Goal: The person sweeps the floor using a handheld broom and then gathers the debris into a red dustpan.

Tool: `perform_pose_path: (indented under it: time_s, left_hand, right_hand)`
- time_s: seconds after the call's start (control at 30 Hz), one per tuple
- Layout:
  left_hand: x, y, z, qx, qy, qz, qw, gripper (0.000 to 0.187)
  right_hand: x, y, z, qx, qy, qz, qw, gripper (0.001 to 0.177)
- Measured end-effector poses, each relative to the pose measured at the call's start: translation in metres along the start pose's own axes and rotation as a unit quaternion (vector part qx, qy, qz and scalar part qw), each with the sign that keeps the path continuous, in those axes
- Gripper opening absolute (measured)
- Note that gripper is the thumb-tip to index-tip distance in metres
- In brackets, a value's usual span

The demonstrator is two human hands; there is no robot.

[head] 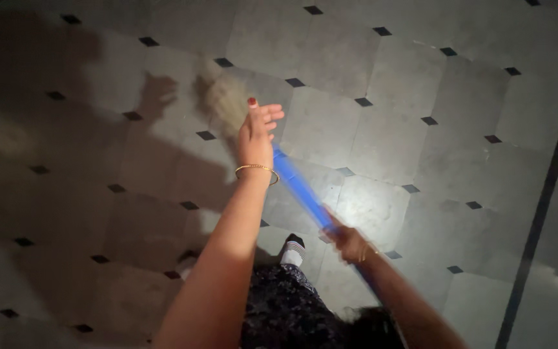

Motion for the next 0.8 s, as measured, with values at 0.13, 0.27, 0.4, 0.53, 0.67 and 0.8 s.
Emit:
perform_pose_path:
  time_s: [0.13, 0.27, 0.4, 0.53, 0.67, 0.8]
  left_hand:
    - [0.003, 0.013, -0.01, 0.011, -0.022, 0.011, 1.0, 0.077]
    - [0.003, 0.028, -0.021, 0.046, -0.016, 0.003, 0.999, 0.08]
    - [-0.015, 0.029, -0.042, 0.056, -0.004, -0.017, 0.998, 0.084]
    - [-0.031, 0.028, -0.067, 0.07, 0.02, -0.013, 0.997, 0.086]
    - [-0.046, 0.036, -0.095, 0.089, 0.019, 0.002, 0.996, 0.086]
    - [-0.067, 0.04, -0.137, 0.091, 0.035, 0.004, 0.995, 0.083]
  right_hand:
    - [-0.035, -0.003, 0.068, 0.011, -0.424, -0.155, 0.892, 0.073]
    - [-0.091, -0.001, 0.055, -0.043, -0.384, -0.19, 0.902, 0.071]
    - [-0.146, -0.038, -0.01, -0.172, -0.259, 0.018, 0.95, 0.067]
    - [-0.174, -0.057, -0.092, -0.229, -0.063, 0.116, 0.964, 0.063]
    - [-0.122, -0.067, -0.098, -0.347, -0.151, 0.092, 0.921, 0.075]
    - [-0.034, -0.072, -0.008, -0.377, -0.115, 0.065, 0.917, 0.099]
Point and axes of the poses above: each hand's wrist, its own y-axis towards the middle knuckle, its own z-axis out of the palm, x = y × z, the point moved 1 cm from there along y, towards the middle knuckle, and after that the axes turned 13 degrees about -y, right-handed, at the moved point
